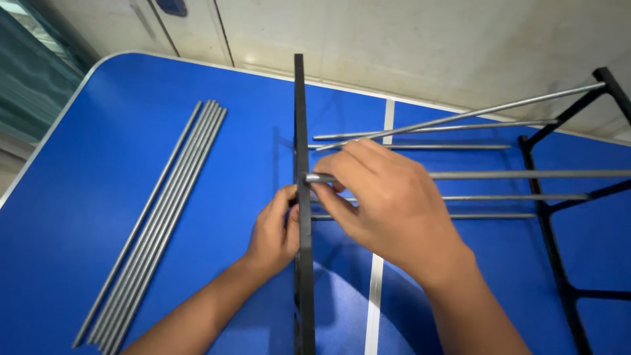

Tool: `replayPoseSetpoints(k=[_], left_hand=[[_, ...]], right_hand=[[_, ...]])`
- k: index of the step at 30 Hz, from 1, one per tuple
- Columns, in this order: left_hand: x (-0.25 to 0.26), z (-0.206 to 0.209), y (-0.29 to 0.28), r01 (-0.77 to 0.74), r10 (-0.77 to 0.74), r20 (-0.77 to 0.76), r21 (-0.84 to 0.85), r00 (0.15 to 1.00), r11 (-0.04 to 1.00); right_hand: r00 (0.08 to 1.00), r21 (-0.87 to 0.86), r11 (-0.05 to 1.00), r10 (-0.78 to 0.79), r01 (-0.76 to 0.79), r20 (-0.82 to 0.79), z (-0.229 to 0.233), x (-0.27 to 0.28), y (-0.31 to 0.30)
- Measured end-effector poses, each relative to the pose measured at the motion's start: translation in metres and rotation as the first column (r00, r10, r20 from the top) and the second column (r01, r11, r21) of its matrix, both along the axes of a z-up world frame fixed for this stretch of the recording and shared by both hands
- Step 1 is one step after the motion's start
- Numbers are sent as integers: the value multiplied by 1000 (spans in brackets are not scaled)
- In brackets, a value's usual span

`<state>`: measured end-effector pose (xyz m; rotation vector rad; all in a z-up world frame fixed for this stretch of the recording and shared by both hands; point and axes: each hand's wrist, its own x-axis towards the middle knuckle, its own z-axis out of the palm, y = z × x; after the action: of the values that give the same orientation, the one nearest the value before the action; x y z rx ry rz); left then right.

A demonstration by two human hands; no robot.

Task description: The person assembles a metal dish rack by inserting multiple horizontal metal rods into the side frames of the rack. They repeatedly pick up rods from the table and slide them into place, adjusting the rack's position as needed.

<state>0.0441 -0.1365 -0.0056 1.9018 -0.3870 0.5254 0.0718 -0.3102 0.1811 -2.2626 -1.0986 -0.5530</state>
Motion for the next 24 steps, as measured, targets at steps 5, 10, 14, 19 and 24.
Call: replayPoseSetpoints(k=[5,10,14,19,24], left_hand=[[0,-1,-1,0,-3,-97,-34,995,999],[-1,6,-3,31,-34,-40,-79,999,996],[-1,14,-2,27,-29,-23,-78,999,997],[-1,16,0,44,-38,50,-109,998,993],[6,9,0,-64,74,110,-91,991,994]], right_hand=[[998,20,998,52,-52,24,0,-2,-1],[998,-25,998,52,-51,39,6,-4,-5],[998,-66,997,32,-28,61,14,-6,-12],[996,-72,995,-72,76,54,37,-14,-49],[921,134,922,-378,364,95,61,-29,-125]])
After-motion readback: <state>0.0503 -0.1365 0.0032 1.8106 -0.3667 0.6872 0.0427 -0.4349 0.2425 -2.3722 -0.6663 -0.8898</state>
